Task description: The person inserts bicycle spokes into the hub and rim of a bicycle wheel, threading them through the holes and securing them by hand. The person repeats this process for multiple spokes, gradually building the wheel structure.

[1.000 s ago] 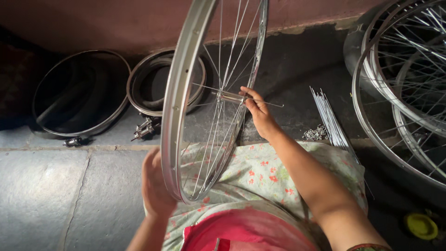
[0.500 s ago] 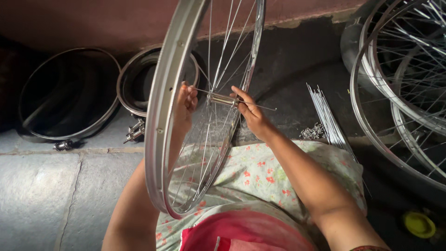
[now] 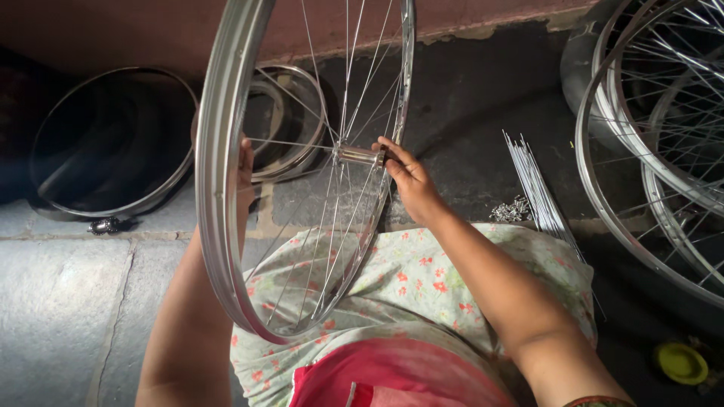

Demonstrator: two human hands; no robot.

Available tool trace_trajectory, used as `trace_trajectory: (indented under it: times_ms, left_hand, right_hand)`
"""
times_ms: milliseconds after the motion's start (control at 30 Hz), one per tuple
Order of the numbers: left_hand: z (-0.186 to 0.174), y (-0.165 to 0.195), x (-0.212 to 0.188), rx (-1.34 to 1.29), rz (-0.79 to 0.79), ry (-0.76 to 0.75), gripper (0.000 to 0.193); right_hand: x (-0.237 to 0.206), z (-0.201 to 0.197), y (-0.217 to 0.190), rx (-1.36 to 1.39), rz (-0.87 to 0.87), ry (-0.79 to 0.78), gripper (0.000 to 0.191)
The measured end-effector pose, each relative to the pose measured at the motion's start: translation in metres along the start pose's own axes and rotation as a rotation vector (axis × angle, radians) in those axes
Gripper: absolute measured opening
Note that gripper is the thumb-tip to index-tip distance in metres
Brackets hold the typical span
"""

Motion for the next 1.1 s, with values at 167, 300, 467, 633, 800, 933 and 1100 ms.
trace_trajectory:
  times_ms: [167,300,467,633,800,933,1100]
  left_hand:
    - [0.012,0.016,0.038,0.149,0.190,0.082,0.031]
    - [0.039,0.041,0.064,0.368,0.472,0.072,0.033]
    - [0.110,0.070,0.070,0.971,0.850,-0.061,0.032]
    - [0.155,0.071,0.069,1.287,0.855,-0.146,0.023]
    - [0.173,0.054,0.080,1.241,0.765,-0.323,0.016]
    - [0.172,0.044,0.085,1.007,0.667,-0.423,0.015]
    - [0.169,0.035,0.096,0.762,0.517,-0.541,0.020]
  right_hand:
    - [0.005,-0.002,-0.001,-0.113,-0.006,-0.031,0.045]
    - [0.006,-0.002,-0.003,-0.183,0.056,-0.003,0.046]
    - [0.007,0.005,-0.010,-0.282,-0.008,-0.004,0.047]
    - [0.005,0.009,-0.015,-0.285,0.016,-0.001,0.047]
    - [0.006,0.014,-0.023,-0.269,-0.002,-0.001,0.046]
    - [0.007,0.019,-0.032,-0.278,-0.029,-0.007,0.046]
    - [0.007,0.020,-0.039,-0.340,-0.043,-0.025,0.047]
Point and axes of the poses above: each hand's wrist, its own x-axis towards the middle knuckle, its own z-axis out of the palm, y = z × x, the point moved 4 cm from there along x, towards the middle knuckle, and after that the axes turned 6 degrees about -y, right-handed, at the moved point
